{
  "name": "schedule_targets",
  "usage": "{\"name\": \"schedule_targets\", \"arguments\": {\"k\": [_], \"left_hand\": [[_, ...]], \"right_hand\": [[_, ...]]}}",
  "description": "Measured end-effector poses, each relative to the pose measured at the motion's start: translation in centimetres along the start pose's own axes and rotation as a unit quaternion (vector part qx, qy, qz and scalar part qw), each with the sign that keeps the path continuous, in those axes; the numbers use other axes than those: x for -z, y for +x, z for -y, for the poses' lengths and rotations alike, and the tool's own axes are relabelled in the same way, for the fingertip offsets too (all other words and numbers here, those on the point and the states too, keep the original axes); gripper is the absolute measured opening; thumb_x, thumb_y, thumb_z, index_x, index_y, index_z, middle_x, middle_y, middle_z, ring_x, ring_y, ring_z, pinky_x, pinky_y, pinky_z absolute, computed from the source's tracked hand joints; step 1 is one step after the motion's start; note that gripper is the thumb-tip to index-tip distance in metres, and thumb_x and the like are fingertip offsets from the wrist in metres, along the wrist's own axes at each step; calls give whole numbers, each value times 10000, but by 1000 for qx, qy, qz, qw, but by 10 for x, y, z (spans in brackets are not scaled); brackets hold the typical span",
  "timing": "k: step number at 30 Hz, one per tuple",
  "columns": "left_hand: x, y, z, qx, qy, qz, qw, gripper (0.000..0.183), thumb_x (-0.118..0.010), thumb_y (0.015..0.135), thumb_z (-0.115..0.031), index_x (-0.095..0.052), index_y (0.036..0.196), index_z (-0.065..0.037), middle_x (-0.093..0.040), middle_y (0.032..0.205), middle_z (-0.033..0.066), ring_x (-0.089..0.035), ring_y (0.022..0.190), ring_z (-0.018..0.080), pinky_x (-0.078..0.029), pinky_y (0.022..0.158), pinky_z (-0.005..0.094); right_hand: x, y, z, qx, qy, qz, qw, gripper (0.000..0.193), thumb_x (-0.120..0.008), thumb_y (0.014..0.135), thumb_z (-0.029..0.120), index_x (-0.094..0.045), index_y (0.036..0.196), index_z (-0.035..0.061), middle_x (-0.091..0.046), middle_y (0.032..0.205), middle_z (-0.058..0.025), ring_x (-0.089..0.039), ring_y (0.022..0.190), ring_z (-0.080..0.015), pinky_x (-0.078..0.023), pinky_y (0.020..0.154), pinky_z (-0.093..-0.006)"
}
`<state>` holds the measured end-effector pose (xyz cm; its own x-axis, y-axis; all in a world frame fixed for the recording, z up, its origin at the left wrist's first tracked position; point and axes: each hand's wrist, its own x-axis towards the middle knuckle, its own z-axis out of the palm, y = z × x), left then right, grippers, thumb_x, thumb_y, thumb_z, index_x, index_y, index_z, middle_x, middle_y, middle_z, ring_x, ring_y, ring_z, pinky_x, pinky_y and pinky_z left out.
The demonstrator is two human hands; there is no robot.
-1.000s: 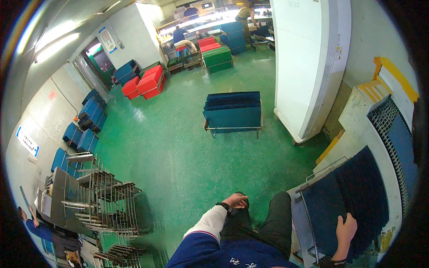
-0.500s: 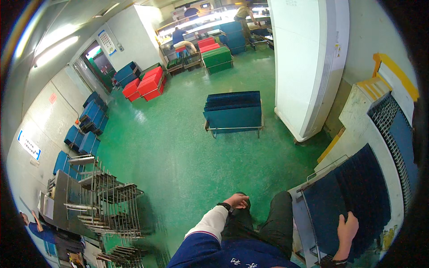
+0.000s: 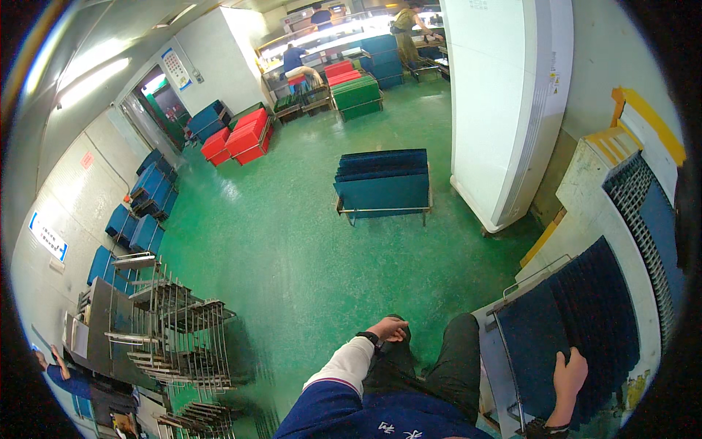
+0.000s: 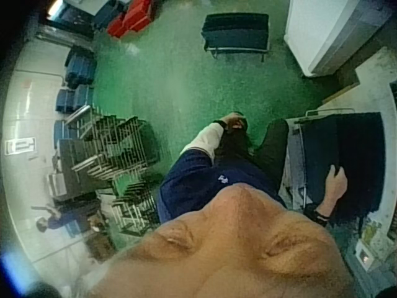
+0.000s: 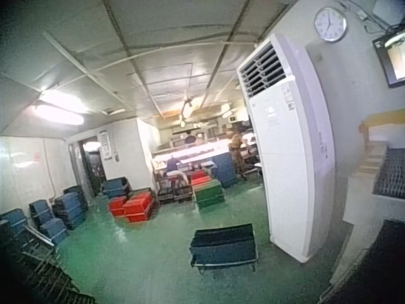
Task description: Manually handling and stacking metal sheets within a fabrication facility.
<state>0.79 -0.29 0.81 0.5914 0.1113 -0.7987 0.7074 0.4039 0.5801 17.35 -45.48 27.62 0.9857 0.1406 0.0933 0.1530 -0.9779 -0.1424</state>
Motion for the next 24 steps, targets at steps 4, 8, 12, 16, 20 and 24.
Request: {"name": "schedule_targets", "arguments": {"k": [4, 8, 12, 16, 20, 24], "left_hand": [[2, 3, 1, -4, 0, 8, 1000, 311, -591, 832, -337, -552, 934, -46, -617, 731, 62, -595, 585, 144, -477, 491, 247], [0, 4, 1, 0, -8, -3, 1000, 314, -596, 831, -329, -549, 940, -38, -617, 727, 67, -599, 581, 148, -479, 479, 249], [0, 4, -1, 28, -11, 3, 1000, 352, -610, 825, -336, -510, 1078, -111, -601, 739, 38, -583, 587, 141, -450, 474, 226], [0, 7, 2, 22, -9, 6, 1000, 343, -611, 824, -335, -512, 1059, -107, -600, 735, 37, -585, 589, 148, -450, 471, 240], [3, 10, 6, 29, -48, 29, 998, 339, -610, 825, -335, -512, 1047, -99, -599, 739, 38, -586, 588, 153, -454, 474, 259], [2, 9, 4, 2, -9, 3, 1000, 311, -579, 846, -314, -548, 977, -34, -629, 719, 78, -604, 584, 167, -488, 479, 263]], "right_hand": [[4, -1, 2, 11, 3, 1, 1000, 370, -593, 780, 234, -570, 1013, -53, -601, 885, -229, -566, 856, -364, -438, 762, -419], [3, -1, 1, 18, 4, -12, 1000, 367, -599, 773, 229, -571, 1003, -56, -601, 867, -229, -567, 843, -368, -439, 747, -420], [2, 0, -1, 19, 10, -7, 1000, 362, -602, 771, 223, -572, 1000, -56, -600, 861, -230, -565, 839, -372, -438, 741, -425], [0, -1, -3, 15, 8, -6, 1000, 365, -603, 769, 221, -569, 1006, -54, -599, 871, -226, -563, 838, -371, -435, 745, -424], [5, -2, 3, 21, 5, -7, 1000, 374, -601, 774, 219, -560, 1030, -50, -596, 901, -221, -559, 855, -361, -429, 763, -420], [2, -1, 0, 2, 7, 5, 1000, 367, -598, 781, 221, -560, 1034, -43, -596, 910, -219, -558, 866, -357, -429, 773, -418]]}}
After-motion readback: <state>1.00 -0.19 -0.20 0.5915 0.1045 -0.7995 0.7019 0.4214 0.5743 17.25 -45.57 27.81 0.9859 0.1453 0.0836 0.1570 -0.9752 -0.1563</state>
